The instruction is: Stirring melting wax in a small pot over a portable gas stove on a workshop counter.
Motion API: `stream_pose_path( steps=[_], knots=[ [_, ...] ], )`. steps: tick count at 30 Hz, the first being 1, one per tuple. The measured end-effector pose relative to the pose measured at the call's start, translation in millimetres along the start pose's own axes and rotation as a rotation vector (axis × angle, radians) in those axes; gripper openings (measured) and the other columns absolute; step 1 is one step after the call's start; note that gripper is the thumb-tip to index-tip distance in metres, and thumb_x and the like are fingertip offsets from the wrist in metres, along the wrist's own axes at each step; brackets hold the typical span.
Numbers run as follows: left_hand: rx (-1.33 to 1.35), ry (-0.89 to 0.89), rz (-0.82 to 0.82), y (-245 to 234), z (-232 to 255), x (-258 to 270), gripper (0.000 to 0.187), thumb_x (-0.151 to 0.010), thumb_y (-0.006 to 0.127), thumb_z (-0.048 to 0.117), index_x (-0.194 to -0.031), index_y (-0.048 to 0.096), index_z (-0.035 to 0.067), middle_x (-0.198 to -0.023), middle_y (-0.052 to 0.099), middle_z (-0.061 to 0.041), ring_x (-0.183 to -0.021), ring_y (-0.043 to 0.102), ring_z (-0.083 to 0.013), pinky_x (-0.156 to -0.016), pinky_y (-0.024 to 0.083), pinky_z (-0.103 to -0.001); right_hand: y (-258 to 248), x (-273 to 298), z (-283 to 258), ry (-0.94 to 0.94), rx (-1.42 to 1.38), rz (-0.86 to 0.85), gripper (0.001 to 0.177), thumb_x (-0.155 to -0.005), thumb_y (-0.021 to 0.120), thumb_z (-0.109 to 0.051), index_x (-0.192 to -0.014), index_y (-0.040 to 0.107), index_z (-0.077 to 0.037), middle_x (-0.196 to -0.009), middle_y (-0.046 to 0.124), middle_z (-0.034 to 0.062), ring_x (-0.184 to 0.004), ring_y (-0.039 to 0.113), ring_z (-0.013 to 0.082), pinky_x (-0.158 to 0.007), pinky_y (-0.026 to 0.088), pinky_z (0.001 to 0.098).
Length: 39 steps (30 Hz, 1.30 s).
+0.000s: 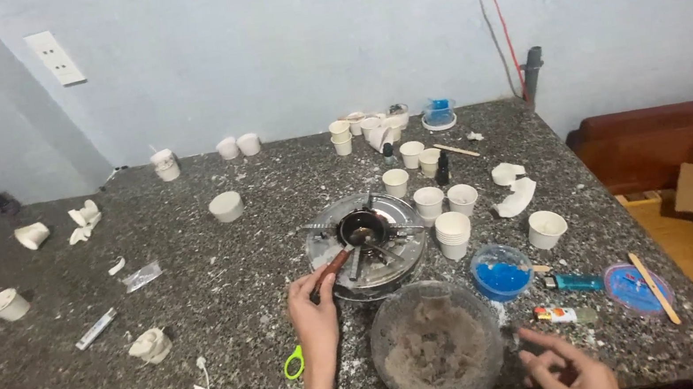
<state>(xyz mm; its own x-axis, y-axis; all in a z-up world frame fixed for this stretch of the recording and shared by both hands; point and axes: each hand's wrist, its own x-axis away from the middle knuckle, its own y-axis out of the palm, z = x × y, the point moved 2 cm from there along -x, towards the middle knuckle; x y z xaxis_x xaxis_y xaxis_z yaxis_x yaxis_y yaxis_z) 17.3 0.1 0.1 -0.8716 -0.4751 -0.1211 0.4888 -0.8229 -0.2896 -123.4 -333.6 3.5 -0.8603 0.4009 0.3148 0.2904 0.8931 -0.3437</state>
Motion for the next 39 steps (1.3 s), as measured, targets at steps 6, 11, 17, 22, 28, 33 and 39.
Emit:
stream_pose_path(
  steps=[6, 11, 17, 22, 28, 33, 39],
  knots=[
    [0.019, 0.066, 0.032, 1.5, -3.8, 0.8, 0.028, -0.093, 0.068, 0.019, -0.119, 0.076, 0.012, -0.109, 0.062, -0.006, -0.107, 0.062, -0.0208, -0.105, 0.048, -0.038, 15.2, -6.2, 16.8, 0.150, -0.243, -0.171, 0.042, -0.096, 0.072, -0.005, -0.138, 0.079, -0.007, -0.066, 0.071, 0.0238, -0.056, 0.051, 0.0265, -0.058, 0.037, 0.0384],
    [0.032, 0.005, 0.007, 1.8, 2.0, 4.7, 0.031, -0.093, 0.067, 0.019, -0.123, 0.073, 0.010, -0.111, 0.060, -0.005, -0.108, 0.061, -0.0209, -0.103, 0.052, -0.038, 27.2, -7.9, 19.4, 0.154, -0.262, -0.164, 0.049, -0.092, 0.076, -0.003, -0.141, 0.074, -0.005, -0.068, 0.076, 0.0248, -0.059, 0.059, 0.0280, -0.063, 0.045, 0.0399],
    [0.044, 0.017, 0.015, 0.1, 7.4, 9.8, 0.031, -0.094, 0.066, 0.017, -0.123, 0.072, 0.009, -0.113, 0.061, -0.006, -0.110, 0.062, -0.0204, -0.108, 0.049, -0.038, 42.5, -17.6, 33.1, 0.203, -0.470, -0.117, 0.061, -0.090, 0.076, 0.005, -0.149, 0.059, 0.003, -0.067, 0.054, 0.0138, -0.059, 0.044, 0.0207, -0.068, 0.030, 0.0351],
    [0.030, -0.084, 0.002, -1.7, 17.3, 16.9, 0.031, -0.093, 0.066, 0.017, -0.124, 0.071, 0.013, -0.119, 0.060, -0.006, -0.111, 0.061, -0.0208, -0.098, 0.058, -0.035, 31.5, -34.8, 28.0, -0.003, -0.239, -0.099, 0.061, -0.086, 0.082, -0.004, -0.145, 0.067, -0.003, -0.057, 0.045, -0.0004, -0.070, 0.045, 0.0121, -0.102, 0.035, 0.0238],
    [0.083, -0.078, -0.006, -1.3, 17.4, 21.2, 0.033, -0.092, 0.066, 0.014, -0.125, 0.070, 0.012, -0.127, 0.062, -0.008, -0.123, 0.059, -0.0231, -0.110, 0.050, -0.041, 32.6, -34.5, -68.3, -0.449, 0.499, 0.139, 0.036, -0.092, 0.071, -0.031, -0.128, 0.071, -0.030, -0.088, 0.079, -0.0066, -0.064, 0.067, 0.0079, -0.060, 0.066, 0.0219],
    [0.008, -0.111, 0.014, 0.8, 13.3, 22.5, 0.037, -0.095, 0.067, 0.019, -0.132, 0.067, 0.017, -0.135, 0.062, -0.014, -0.043, 0.039, -0.0103, -0.036, 0.037, -0.023, 79.6, -35.1, -148.7, -0.456, 0.633, -0.227, 0.032, -0.107, 0.050, -0.040, -0.100, 0.075, -0.020, -0.071, 0.066, -0.0081, -0.059, 0.056, 0.0034, -0.054, 0.045, 0.0182],
    [-0.026, -0.038, 0.055, 3.4, 9.1, 20.4, 0.036, -0.092, 0.069, 0.020, -0.127, 0.070, 0.015, -0.125, 0.068, -0.009, -0.096, 0.069, -0.0206, -0.081, 0.063, -0.032, 123.2, -66.9, -154.7, -0.424, 0.737, -0.228, 0.046, -0.108, 0.060, -0.048, -0.072, 0.048, -0.022, -0.064, 0.042, -0.0097, -0.056, 0.035, 0.0061, -0.056, 0.037, 0.0176]
  ],
)
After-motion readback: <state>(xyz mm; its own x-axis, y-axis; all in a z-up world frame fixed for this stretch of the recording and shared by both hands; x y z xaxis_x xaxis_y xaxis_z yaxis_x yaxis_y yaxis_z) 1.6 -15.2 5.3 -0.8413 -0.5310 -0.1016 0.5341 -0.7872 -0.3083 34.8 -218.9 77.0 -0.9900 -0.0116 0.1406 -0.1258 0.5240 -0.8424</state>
